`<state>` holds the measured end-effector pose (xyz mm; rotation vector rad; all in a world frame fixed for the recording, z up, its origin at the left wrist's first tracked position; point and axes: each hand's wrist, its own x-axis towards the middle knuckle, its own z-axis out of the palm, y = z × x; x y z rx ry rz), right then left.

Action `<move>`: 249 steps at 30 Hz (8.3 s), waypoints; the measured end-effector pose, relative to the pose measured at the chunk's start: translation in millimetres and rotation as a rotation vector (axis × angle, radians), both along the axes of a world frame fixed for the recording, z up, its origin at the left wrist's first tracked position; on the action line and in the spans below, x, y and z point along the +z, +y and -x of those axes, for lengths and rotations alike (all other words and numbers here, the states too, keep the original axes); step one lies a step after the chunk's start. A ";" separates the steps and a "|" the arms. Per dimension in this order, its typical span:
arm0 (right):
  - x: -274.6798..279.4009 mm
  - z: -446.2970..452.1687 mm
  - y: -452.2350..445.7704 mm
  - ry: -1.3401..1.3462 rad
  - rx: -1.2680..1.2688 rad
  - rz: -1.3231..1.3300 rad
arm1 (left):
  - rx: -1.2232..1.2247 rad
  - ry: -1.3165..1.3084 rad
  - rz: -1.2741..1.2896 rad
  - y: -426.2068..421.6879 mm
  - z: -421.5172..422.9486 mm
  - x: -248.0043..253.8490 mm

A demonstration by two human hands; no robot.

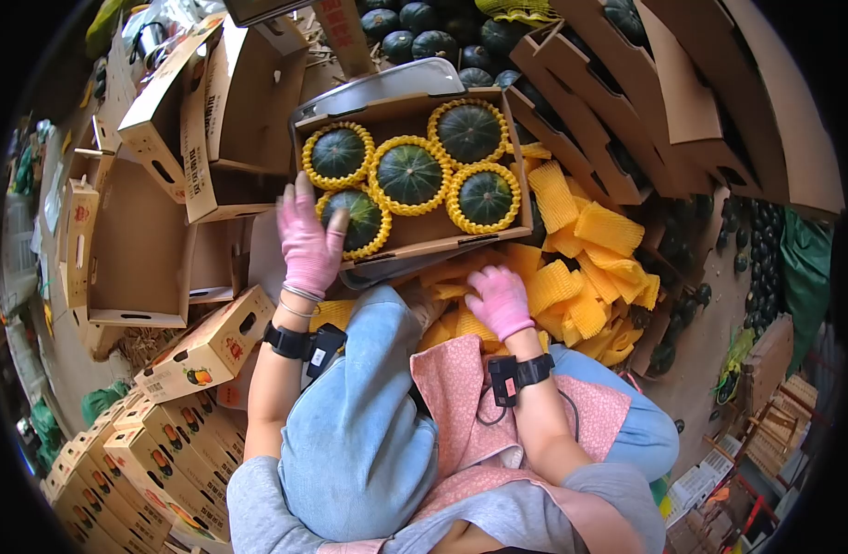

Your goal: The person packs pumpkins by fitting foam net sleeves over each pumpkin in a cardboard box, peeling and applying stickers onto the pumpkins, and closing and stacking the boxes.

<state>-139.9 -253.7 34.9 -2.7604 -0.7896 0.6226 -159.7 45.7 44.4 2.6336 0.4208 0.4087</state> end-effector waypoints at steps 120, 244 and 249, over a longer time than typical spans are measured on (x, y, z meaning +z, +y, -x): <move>63.9 -103.8 32.6 0.080 -0.199 -0.613 | -0.892 0.192 -0.101 -30.3 -56.5 55.2; 94.6 0.0 174.0 -0.251 0.857 -1.071 | 0.345 -0.021 1.507 0.9 138.2 119.1; 96.6 -0.2 168.8 -0.165 0.841 -1.021 | 0.382 0.015 1.346 6.1 124.6 115.8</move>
